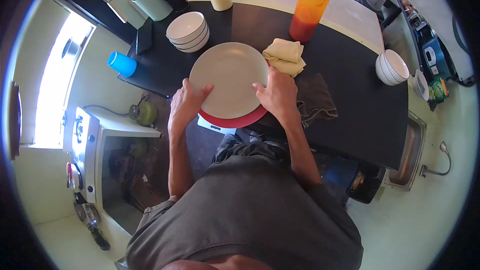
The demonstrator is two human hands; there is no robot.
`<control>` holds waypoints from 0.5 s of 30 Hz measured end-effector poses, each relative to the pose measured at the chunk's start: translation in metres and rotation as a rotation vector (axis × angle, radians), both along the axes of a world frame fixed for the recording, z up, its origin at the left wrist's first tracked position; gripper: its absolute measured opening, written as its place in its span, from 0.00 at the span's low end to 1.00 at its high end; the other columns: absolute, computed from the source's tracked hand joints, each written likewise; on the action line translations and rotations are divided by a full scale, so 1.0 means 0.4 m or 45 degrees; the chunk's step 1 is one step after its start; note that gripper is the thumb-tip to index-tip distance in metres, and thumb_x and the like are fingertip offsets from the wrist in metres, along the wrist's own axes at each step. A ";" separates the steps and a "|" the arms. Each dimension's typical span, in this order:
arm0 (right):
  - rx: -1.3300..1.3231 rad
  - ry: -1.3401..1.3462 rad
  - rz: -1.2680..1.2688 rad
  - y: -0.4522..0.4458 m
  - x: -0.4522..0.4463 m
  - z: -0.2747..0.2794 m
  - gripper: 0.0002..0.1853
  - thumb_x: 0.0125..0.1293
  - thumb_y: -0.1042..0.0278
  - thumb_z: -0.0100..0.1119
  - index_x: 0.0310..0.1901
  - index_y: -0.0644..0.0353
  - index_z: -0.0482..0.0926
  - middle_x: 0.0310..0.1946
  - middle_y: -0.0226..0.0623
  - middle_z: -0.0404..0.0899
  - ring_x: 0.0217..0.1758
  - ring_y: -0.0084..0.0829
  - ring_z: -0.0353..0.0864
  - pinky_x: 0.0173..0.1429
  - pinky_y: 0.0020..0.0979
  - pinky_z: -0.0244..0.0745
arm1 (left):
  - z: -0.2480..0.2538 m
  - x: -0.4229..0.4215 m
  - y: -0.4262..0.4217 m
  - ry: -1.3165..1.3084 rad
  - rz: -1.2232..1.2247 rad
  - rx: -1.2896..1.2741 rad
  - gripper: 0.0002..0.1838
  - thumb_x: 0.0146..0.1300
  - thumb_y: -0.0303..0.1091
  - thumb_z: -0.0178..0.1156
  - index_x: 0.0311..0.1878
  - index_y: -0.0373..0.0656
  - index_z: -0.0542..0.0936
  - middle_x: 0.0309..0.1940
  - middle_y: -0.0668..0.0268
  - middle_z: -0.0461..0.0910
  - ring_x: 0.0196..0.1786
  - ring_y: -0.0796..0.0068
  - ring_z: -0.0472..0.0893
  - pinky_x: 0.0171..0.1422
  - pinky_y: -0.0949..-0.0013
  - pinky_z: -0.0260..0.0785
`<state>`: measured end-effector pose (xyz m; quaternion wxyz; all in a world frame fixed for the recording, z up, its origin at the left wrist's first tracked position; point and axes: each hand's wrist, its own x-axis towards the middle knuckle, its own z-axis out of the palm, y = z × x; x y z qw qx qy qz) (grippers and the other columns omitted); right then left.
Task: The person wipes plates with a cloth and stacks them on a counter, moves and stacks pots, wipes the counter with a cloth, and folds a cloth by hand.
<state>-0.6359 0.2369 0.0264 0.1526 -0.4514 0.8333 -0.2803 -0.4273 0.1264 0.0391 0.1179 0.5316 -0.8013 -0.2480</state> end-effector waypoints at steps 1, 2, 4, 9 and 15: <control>0.000 0.008 -0.017 0.000 0.002 0.002 0.22 0.56 0.64 0.70 0.51 0.64 0.80 0.41 0.52 0.85 0.47 0.51 0.84 0.53 0.44 0.77 | 0.003 -0.003 0.003 -0.041 -0.016 -0.019 0.32 0.66 0.55 0.61 0.43 0.26 0.70 0.33 0.37 0.82 0.43 0.37 0.82 0.48 0.47 0.73; -0.024 -0.007 -0.015 0.001 0.004 0.007 0.22 0.56 0.64 0.71 0.51 0.65 0.79 0.41 0.52 0.84 0.47 0.52 0.84 0.53 0.44 0.77 | 0.006 -0.008 0.006 -0.081 -0.034 -0.039 0.33 0.65 0.55 0.61 0.44 0.26 0.70 0.32 0.37 0.82 0.42 0.37 0.83 0.47 0.47 0.73; -0.071 -0.036 -0.016 0.006 0.010 0.018 0.22 0.56 0.65 0.71 0.51 0.65 0.79 0.41 0.53 0.84 0.48 0.52 0.84 0.53 0.44 0.77 | 0.004 -0.010 0.001 -0.107 -0.054 -0.056 0.33 0.65 0.55 0.62 0.45 0.25 0.69 0.30 0.38 0.82 0.40 0.37 0.83 0.46 0.46 0.73; -0.136 0.008 -0.017 0.008 0.019 0.004 0.22 0.56 0.67 0.71 0.50 0.67 0.77 0.37 0.56 0.84 0.44 0.56 0.83 0.51 0.48 0.77 | 0.004 -0.012 0.004 -0.103 -0.033 -0.042 0.33 0.64 0.54 0.63 0.46 0.26 0.69 0.29 0.39 0.82 0.38 0.37 0.83 0.45 0.46 0.73; -0.128 0.085 -0.026 0.013 0.045 0.027 0.25 0.57 0.69 0.69 0.54 0.70 0.73 0.32 0.55 0.83 0.39 0.58 0.83 0.46 0.50 0.77 | -0.008 -0.006 0.024 -0.003 0.026 -0.070 0.32 0.63 0.53 0.64 0.48 0.28 0.69 0.30 0.41 0.82 0.37 0.38 0.83 0.44 0.46 0.73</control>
